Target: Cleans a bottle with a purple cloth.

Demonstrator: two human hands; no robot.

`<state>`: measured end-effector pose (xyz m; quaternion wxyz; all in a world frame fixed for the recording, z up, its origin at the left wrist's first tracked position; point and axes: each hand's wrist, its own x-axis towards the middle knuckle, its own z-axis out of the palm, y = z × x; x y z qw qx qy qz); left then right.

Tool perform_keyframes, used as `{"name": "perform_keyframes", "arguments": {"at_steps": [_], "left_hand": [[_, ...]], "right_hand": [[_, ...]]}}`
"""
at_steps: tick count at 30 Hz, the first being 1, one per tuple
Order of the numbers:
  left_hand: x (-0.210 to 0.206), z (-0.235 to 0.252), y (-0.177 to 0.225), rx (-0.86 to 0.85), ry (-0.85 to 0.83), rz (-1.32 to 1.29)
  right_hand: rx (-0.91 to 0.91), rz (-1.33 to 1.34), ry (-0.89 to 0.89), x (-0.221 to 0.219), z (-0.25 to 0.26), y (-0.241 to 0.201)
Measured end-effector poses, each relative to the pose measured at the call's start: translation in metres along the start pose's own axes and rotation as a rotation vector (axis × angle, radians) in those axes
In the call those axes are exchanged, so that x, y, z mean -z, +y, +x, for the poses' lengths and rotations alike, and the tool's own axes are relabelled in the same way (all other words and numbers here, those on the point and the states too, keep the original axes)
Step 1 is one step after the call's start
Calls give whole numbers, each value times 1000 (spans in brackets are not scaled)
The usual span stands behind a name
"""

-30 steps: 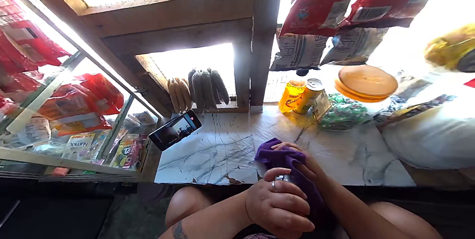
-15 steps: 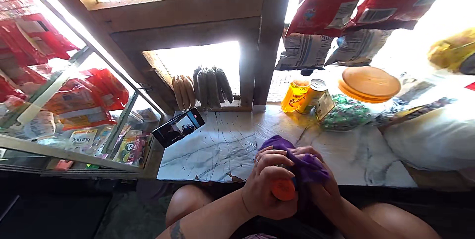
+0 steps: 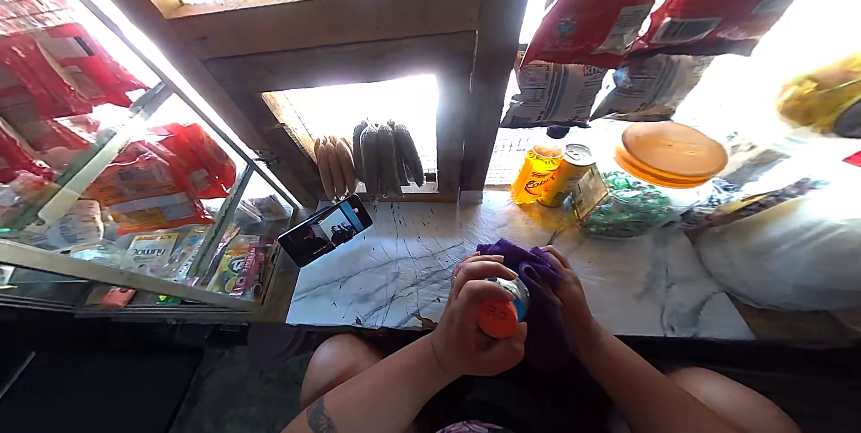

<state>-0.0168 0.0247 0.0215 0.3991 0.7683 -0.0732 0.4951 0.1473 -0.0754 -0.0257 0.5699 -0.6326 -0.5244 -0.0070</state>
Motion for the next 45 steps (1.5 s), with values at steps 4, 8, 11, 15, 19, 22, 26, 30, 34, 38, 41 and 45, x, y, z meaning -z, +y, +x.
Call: {"name": "perform_keyframes", "arguments": {"at_steps": [4,8,11,15,19,22,26,30,34,38,41,45], "left_hand": [[0,-2,2,-32,-31,-8],[-5,-7,7,-102,-86,6],[-7,-8,7,-122,-89,12],[-6,-5,8,-99,-67,30],[-7,-4,7,-91,-60,28],[-9,-3,7,-90,-57,5],[-8,1,8,-86,-61,12],[-10,4,9,-76,-37,17],[-9,6,6,-41,3,14],[-9,8,3,-14,40,8],[-8,8,3,-10,48,4],[-8,6,3,-9,61,-7]], "right_hand": [[29,137,-26,4,-3,-17],[99,318,-59,6,-4,-27],[119,331,-82,8,-5,-22],[115,166,-84,8,-1,-11],[91,-53,-61,11,6,-4],[-6,-197,-57,14,8,-7],[-104,-311,-113,20,10,-19],[-128,-382,-150,25,8,-19],[-113,-355,-124,26,4,-22],[-51,-312,-76,27,0,-27],[12,-190,-46,27,-4,-34],[58,-47,-9,27,-7,-40]]}}
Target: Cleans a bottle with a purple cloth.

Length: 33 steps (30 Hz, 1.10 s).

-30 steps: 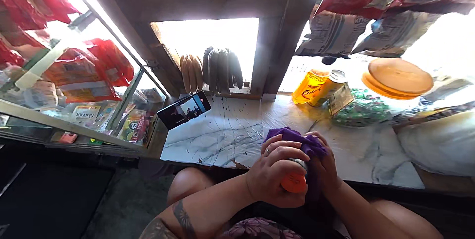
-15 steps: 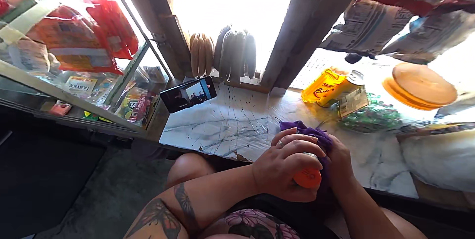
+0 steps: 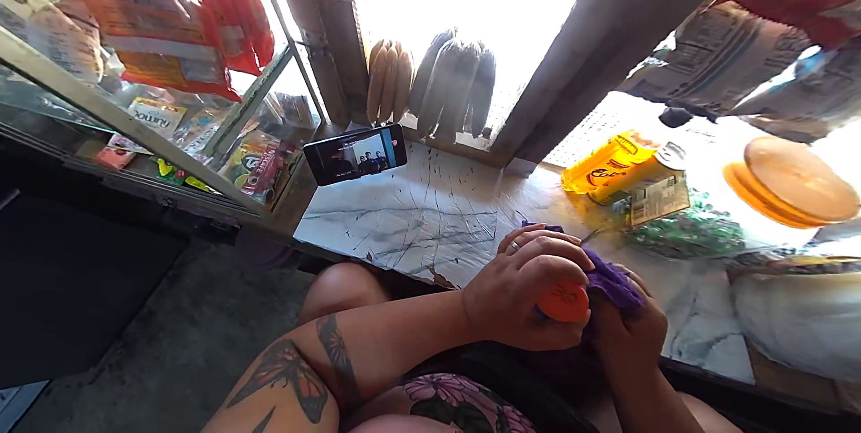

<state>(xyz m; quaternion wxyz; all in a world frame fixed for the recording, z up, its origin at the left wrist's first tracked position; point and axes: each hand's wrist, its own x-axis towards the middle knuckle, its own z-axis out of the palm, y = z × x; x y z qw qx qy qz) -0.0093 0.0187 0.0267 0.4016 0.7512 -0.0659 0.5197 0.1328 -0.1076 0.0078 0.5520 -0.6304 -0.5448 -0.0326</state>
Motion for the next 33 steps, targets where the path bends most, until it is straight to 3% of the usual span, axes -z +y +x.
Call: {"name": "perform_keyframes", "arguments": {"at_steps": [8,24,29,33], "left_hand": [[1,-3,0,-5,-1,-4],[5,1,2,36,-7,-24],[5,1,1,46,-23,-107],[6,2,3,58,-36,-125]], "right_hand": [[20,53,-15,0,5,-5],[-120,-484,-161,3,16,-8],[-176,-381,-187,0,19,0],[-274,-133,-161,-6,20,11]]}}
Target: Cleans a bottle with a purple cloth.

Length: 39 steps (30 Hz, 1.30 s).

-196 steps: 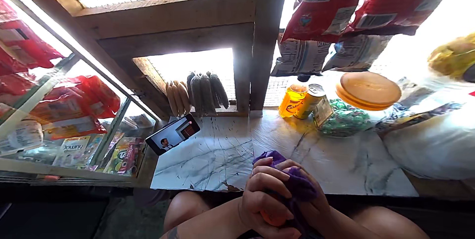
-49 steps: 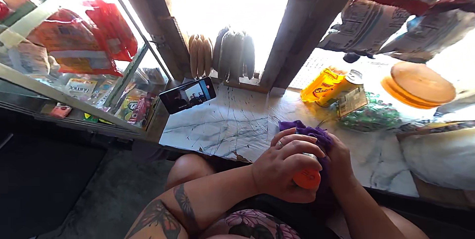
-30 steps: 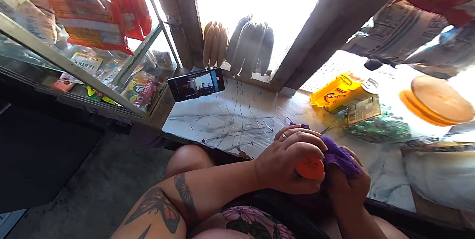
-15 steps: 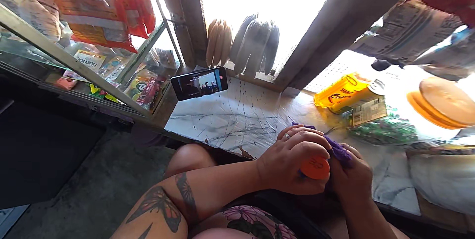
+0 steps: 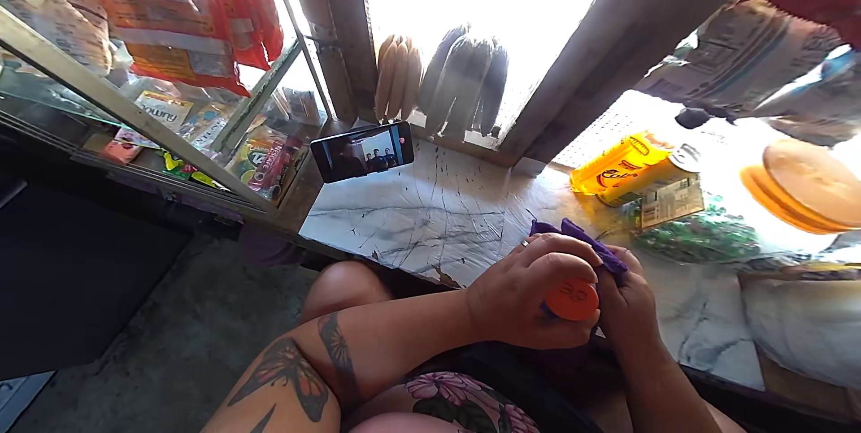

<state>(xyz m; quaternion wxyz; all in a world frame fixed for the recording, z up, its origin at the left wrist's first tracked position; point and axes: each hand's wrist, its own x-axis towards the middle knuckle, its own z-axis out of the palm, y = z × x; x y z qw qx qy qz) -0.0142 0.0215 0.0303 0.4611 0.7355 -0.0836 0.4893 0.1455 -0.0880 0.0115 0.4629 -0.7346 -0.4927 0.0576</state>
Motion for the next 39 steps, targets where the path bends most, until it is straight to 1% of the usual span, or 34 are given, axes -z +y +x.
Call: {"name": "perform_keyframes", "arguments": {"at_steps": [4,6,9,12,15,21,24,28,31,35,37,39], "left_hand": [[1,-1,0,-1,-12,0],[1,-1,0,-17,-22,10],[0,-2,1,-46,-27,16],[0,-2,1,-45,-24,20],[1,0,1,-29,-12,41],[1,2,0,30,26,112],[1,4,-4,76,75,103],[3,7,-9,84,127,75],[2,6,-8,79,116,75],[0,1,-7,80,81,81],[0,-2,-6,77,51,74],[0,-4,-5,64,16,75]], "right_hand": [[-146,204,-8,-4,1,-4],[-184,280,-13,-4,0,-5],[-137,385,-45,-4,-2,-8],[-50,451,-52,-5,-3,-9],[33,416,-39,-3,-6,-9],[137,323,3,6,-10,-8],[183,247,-1,10,-12,-7],[212,105,-15,11,-13,-6],[192,53,-9,10,-13,-6],[101,-62,-34,6,-10,-4],[36,6,-49,3,-7,2],[-75,128,-57,-1,-4,4]]}}
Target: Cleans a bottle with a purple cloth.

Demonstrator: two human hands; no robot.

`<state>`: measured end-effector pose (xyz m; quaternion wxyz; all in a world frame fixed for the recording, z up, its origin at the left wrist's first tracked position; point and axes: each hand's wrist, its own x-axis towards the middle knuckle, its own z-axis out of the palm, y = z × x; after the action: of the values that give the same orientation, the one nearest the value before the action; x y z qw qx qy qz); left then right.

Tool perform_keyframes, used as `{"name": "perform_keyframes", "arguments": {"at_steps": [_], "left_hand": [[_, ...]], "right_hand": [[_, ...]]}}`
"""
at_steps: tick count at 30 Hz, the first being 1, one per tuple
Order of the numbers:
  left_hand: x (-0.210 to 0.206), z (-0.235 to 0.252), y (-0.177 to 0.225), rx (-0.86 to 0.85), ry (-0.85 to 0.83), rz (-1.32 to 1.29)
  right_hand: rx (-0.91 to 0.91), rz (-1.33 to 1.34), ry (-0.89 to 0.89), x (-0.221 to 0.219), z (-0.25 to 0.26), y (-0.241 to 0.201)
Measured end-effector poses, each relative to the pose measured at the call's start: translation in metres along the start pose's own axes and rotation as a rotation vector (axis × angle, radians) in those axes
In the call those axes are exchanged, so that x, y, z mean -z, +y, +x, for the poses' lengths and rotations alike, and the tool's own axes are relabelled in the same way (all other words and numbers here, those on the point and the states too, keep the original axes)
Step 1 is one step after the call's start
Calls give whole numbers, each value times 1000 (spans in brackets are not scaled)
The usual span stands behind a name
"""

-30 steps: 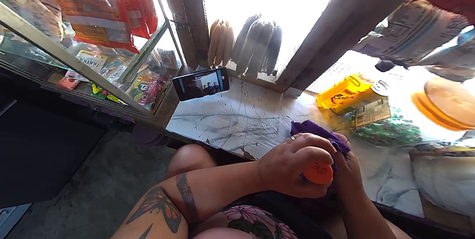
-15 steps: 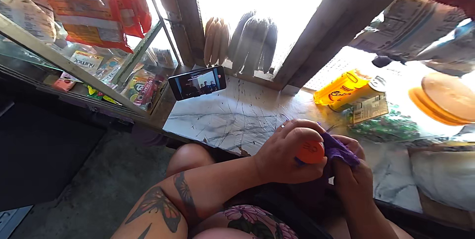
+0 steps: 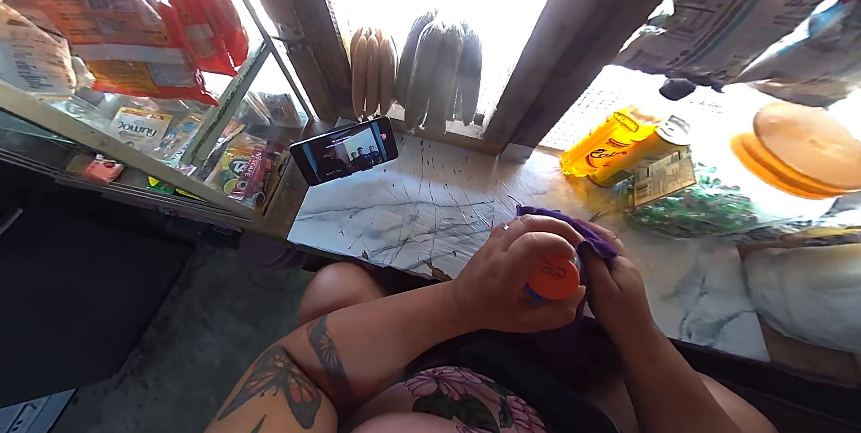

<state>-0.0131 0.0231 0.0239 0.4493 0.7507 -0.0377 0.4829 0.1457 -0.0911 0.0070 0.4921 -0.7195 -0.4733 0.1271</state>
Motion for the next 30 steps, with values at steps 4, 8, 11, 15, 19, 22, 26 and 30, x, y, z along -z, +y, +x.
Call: {"name": "perform_keyframes", "arguments": {"at_steps": [4,8,11,15,19,22,26,30], "left_hand": [[3,-1,3,-40,-57,1],[6,-2,4,-59,-86,6],[7,-3,5,-66,-86,32],[7,-4,7,-78,-84,53],[8,-6,6,-68,-71,44],[8,-5,6,-51,-80,35],[8,-3,6,-58,-88,57],[8,0,6,-57,-71,82]], "right_hand": [[-174,218,-37,-2,3,-5],[-81,336,-39,-5,-1,-13],[142,417,-88,-3,-8,-15],[250,617,-158,-5,-19,-34],[243,481,-215,-4,-6,-35],[178,408,-219,-3,-1,-3],[-27,215,-112,-6,9,-18],[-129,216,-66,-8,9,-24]]}}
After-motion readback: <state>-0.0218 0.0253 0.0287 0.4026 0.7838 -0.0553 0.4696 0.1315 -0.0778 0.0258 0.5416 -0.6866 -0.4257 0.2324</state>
